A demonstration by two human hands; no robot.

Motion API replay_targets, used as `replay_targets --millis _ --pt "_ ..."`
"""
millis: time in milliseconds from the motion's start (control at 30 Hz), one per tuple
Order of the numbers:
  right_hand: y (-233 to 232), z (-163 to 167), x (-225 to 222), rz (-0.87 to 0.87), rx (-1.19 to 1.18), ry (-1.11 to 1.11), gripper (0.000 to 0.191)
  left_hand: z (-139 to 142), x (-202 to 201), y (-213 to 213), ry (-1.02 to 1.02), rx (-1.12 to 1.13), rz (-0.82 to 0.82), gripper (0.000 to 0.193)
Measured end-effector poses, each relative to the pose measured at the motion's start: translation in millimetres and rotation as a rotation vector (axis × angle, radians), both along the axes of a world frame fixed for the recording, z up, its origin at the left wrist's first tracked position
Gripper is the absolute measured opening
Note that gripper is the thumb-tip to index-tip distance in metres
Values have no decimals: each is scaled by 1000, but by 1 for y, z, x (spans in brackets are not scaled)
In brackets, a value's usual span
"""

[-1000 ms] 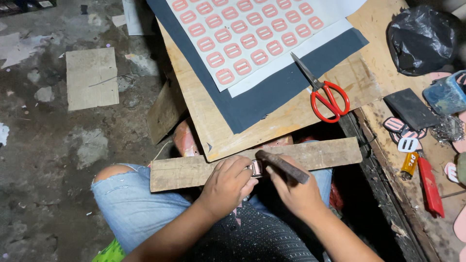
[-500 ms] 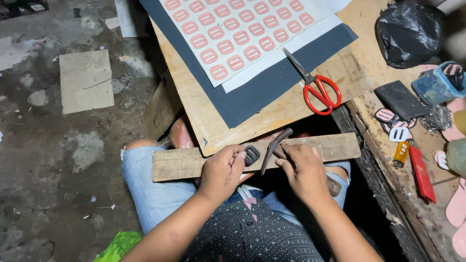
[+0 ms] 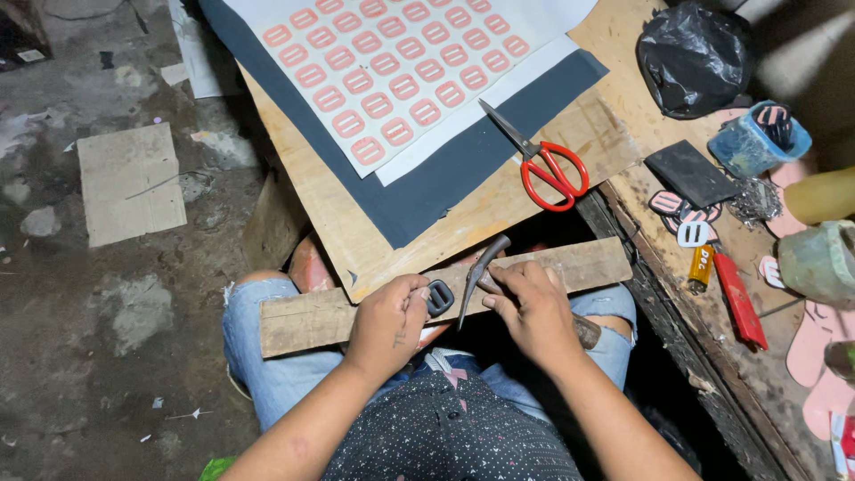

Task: The person cuts small black rubber pieces with scissors, then uses a hammer to press a pink and white label onto each piece. The finished labels are placed on the workbench.

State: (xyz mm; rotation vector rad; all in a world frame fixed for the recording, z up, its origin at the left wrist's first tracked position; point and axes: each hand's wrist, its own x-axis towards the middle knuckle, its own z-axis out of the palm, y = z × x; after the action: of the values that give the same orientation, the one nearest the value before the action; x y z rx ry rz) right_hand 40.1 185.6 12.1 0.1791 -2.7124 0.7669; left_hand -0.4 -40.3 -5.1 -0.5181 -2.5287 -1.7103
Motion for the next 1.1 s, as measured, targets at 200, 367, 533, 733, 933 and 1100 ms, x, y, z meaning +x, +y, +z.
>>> replay_targets --millis 200,367,533,733,933,1100 --pt "1 -4 3 -8 -30 -23 42 -4 3 -1 21 -8 -23 16" --pt "3 -1 -1 -4 -32 -24 43 -1 4 -1 12 -6 -33 17" --pt "4 0 -4 11 -49 -36 44 2 5 -2 37 6 -35 17" --pt "6 -4 -2 2 -56 -19 44 4 8 -3 7 7 -41 17" --pt "6 -5 -3 4 -70 -17 43 7 6 -2 -84 70 -55 17" --pt "5 -3 -7 -6 -62 28 45 13 1 -4 -177 96 -72 19"
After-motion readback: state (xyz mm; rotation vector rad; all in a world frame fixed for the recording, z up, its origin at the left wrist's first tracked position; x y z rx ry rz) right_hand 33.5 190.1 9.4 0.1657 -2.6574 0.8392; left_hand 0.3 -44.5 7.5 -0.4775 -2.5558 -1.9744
